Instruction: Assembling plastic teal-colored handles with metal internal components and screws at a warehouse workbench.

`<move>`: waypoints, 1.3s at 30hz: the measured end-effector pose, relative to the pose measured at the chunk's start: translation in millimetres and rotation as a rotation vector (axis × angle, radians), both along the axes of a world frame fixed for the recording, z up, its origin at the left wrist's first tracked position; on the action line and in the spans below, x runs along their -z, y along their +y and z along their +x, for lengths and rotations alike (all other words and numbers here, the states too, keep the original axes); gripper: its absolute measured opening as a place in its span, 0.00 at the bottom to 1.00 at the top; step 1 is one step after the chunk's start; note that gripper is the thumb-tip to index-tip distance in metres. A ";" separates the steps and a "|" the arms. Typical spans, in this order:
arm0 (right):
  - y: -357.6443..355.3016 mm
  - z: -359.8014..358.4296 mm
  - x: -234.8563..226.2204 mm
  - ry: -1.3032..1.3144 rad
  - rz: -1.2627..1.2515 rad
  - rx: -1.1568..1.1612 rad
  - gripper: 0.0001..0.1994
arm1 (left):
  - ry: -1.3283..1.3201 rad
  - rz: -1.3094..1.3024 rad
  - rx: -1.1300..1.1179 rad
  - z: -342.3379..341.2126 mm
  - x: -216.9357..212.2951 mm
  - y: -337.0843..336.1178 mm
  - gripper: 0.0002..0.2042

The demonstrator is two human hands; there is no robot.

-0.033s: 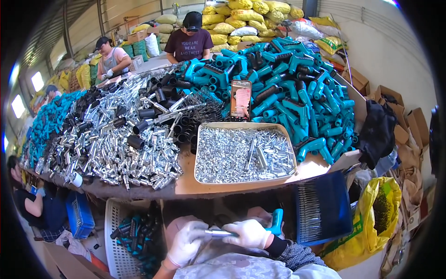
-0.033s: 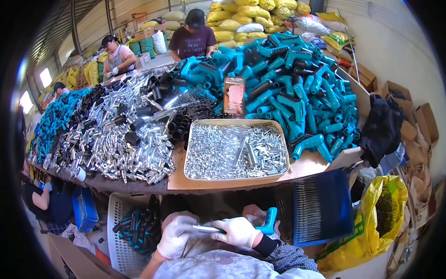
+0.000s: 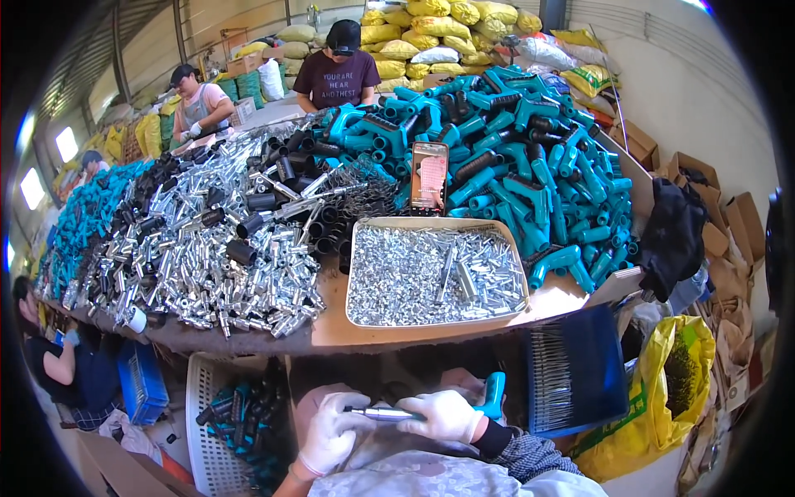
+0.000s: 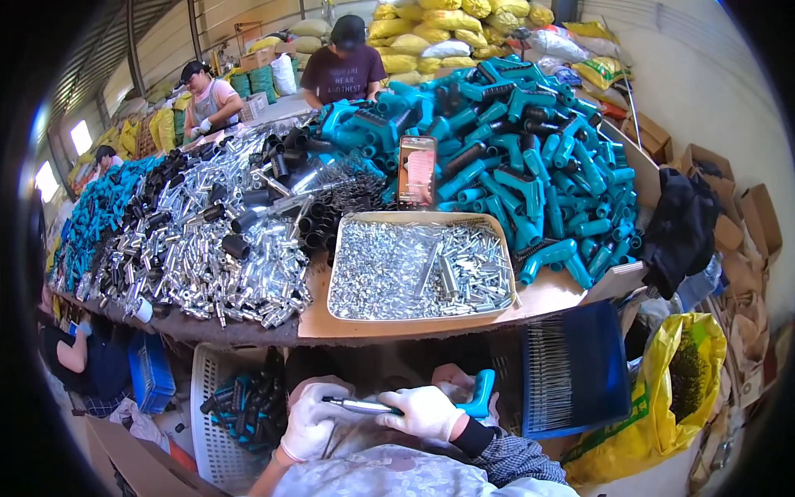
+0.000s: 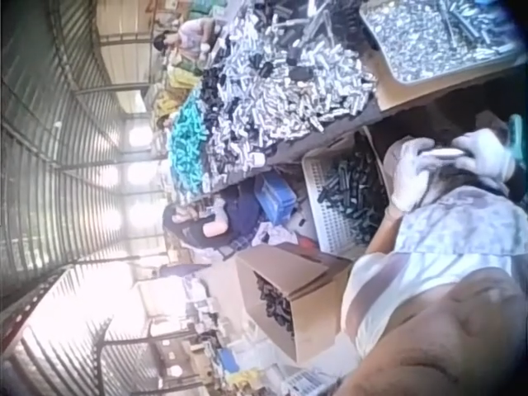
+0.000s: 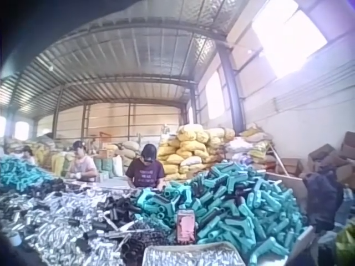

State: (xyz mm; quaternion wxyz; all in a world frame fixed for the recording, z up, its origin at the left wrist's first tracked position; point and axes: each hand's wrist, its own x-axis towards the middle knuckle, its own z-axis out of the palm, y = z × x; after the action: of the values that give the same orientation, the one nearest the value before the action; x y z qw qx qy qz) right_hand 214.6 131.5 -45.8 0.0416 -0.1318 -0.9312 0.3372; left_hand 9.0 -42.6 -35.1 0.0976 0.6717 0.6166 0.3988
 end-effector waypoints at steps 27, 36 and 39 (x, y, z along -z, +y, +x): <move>94.2 -37.5 -100.3 0.299 -0.076 -0.363 0.16 | -0.077 0.168 0.131 1.1 -45.9 25.1 0.10; 286.1 -113.5 -117.1 -0.004 1.028 0.354 0.19 | -0.082 0.025 -0.006 2.8 -35.3 21.6 0.05; 312.0 -127.2 -120.7 0.059 1.053 0.403 0.20 | -0.088 0.013 -0.051 2.3 -32.2 25.3 0.04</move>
State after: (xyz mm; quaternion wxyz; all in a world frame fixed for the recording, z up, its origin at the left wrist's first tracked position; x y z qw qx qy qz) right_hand 87.5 443.4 74.9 0.1913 -0.2592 -0.9286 -0.1842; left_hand 11.3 -17.4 -2.9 0.1104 0.6383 0.6260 0.4342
